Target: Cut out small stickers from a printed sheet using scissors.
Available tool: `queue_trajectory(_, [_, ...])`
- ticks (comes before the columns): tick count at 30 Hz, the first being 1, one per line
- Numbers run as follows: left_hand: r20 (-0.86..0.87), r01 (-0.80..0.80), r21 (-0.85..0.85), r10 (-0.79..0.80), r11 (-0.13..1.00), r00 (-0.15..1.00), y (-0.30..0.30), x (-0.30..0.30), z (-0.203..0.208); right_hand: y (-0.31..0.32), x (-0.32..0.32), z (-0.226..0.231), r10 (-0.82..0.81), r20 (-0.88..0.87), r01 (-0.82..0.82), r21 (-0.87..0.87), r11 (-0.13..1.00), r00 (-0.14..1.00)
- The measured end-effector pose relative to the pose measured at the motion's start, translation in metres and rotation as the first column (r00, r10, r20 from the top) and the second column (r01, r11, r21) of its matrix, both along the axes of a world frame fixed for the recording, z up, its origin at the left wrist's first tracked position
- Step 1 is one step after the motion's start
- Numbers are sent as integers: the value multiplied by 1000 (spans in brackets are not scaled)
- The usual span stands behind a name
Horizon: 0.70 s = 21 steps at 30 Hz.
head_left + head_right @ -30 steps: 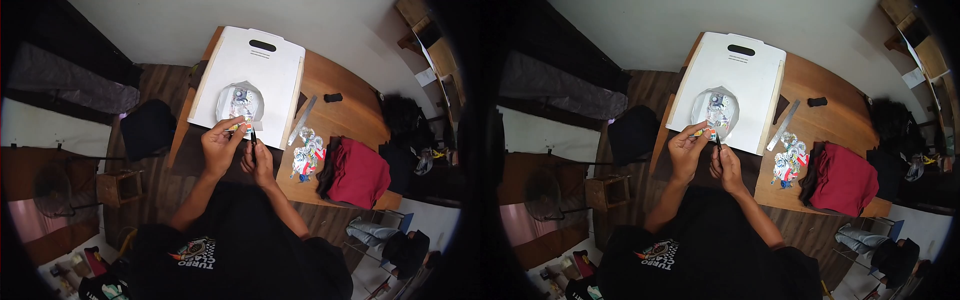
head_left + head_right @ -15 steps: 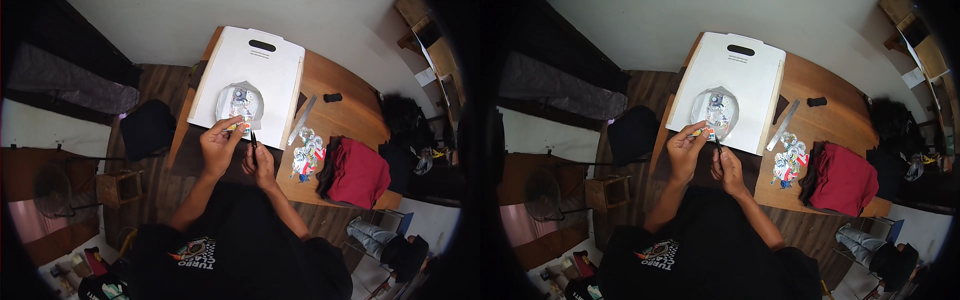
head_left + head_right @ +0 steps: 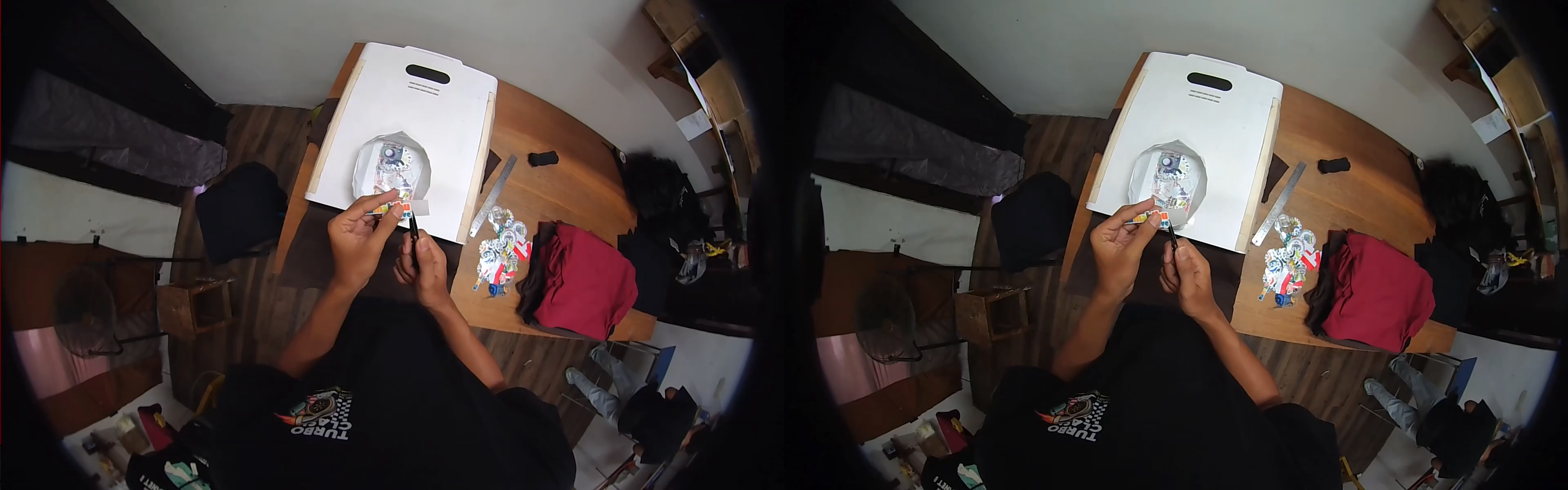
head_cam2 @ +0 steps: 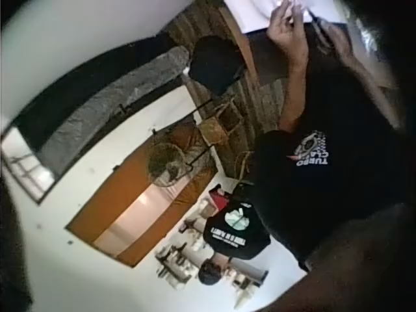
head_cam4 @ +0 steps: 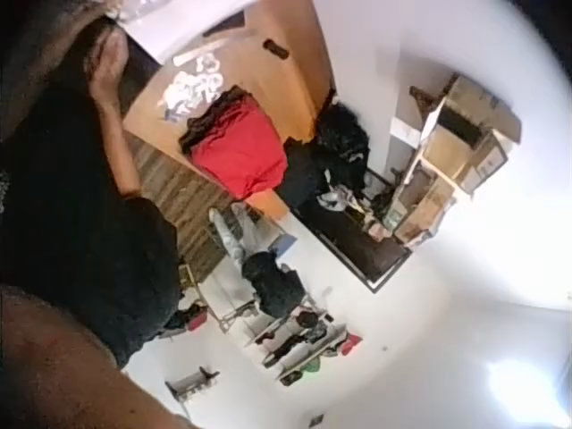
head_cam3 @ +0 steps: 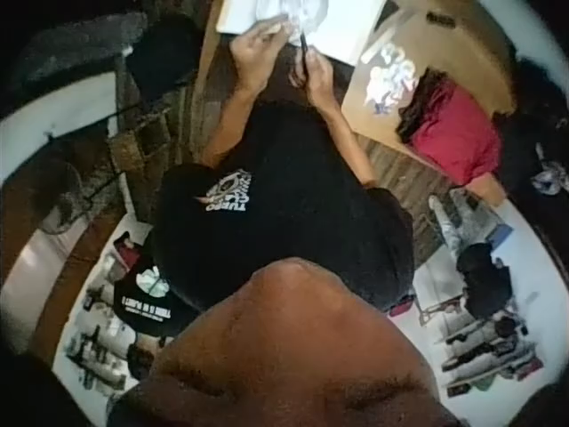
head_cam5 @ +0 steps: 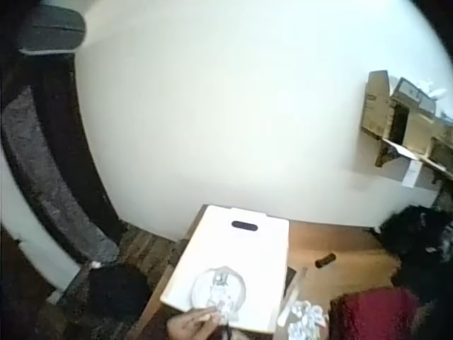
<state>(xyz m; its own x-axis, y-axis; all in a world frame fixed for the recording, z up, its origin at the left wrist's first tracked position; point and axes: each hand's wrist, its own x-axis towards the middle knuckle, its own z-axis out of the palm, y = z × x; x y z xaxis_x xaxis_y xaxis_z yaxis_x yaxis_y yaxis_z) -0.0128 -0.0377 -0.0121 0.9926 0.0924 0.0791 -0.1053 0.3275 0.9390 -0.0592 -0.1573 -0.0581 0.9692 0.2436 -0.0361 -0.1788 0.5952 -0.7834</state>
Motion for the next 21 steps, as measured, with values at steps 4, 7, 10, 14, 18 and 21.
queue_trajectory(4, [17,3,5,-3,1000,1000,0,0,-3,1,0,-1,-11,-9,10,-2,1000,1000])
queue_trajectory(7, [-10,-5,-14,5,1000,1000,-1,-1,-2,2,0,-1,-15,-21,15,3,1000,1000])
queue_trajectory(10, [5,5,-15,-5,1000,1000,-1,-1,-2,1,1,-4,-13,-36,14,17,1000,999])
queue_trajectory(14, [3,3,-12,-3,1000,1000,-2,-1,-2,2,2,-4,-17,-26,17,13,1000,1000])
queue_trajectory(18, [3,12,-6,-12,1000,1000,-2,-1,-4,1,3,-5,-20,-21,20,22,1000,1000])
queue_trajectory(21, [4,13,-10,-13,1000,1000,-2,-1,-2,2,3,-4,-18,-28,19,30,999,999])
